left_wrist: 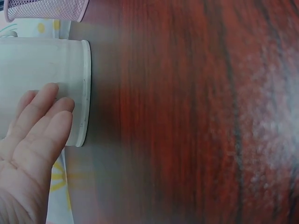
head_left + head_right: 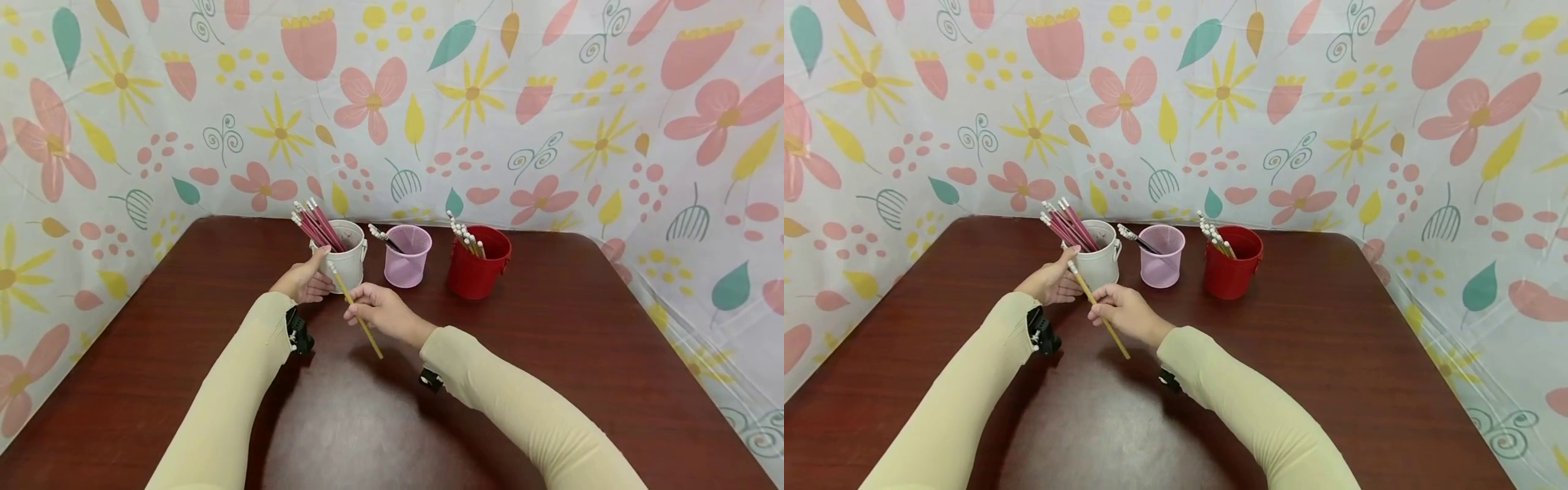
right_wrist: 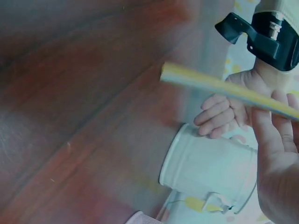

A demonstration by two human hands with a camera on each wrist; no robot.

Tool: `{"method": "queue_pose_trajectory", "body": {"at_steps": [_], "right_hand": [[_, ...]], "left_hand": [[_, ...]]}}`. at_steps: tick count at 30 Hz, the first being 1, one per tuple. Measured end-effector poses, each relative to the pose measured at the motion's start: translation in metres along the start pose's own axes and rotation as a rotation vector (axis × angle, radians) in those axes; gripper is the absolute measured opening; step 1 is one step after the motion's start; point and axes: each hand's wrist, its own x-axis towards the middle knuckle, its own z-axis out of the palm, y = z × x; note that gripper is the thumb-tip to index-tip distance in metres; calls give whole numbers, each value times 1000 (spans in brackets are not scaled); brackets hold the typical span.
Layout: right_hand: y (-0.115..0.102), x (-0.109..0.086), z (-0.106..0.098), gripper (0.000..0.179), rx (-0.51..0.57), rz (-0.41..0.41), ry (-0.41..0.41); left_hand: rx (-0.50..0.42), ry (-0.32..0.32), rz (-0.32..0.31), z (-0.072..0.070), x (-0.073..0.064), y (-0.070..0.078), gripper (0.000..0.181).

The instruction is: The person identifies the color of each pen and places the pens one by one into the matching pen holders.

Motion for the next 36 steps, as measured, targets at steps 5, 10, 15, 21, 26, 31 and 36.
{"method": "queue_pose_trajectory", "body": {"at_steps": [5,10,15,21,26,31,36], "right_hand": [[-7,1,-2,13,-79,-99,49],[-12,4,-7,12,-157,-187,99],[-19,4,-15,15,-158,-198,121],[-33,6,-29,17,-155,-192,176],[-42,9,-46,16,-120,-171,224],[-50,12,-66,15,-107,-138,278],[-57,5,-92,21,-129,-78,287]], "left_hand": [[1,-10,-2,-1,0,-1,73],[11,-10,1,-1,0,0,73],[18,-12,-7,0,1,-1,74],[21,-7,-15,-1,3,0,79],[32,-13,-18,1,3,0,83],[32,-17,-21,1,3,-1,85],[26,-10,-20,1,3,0,85]]}}
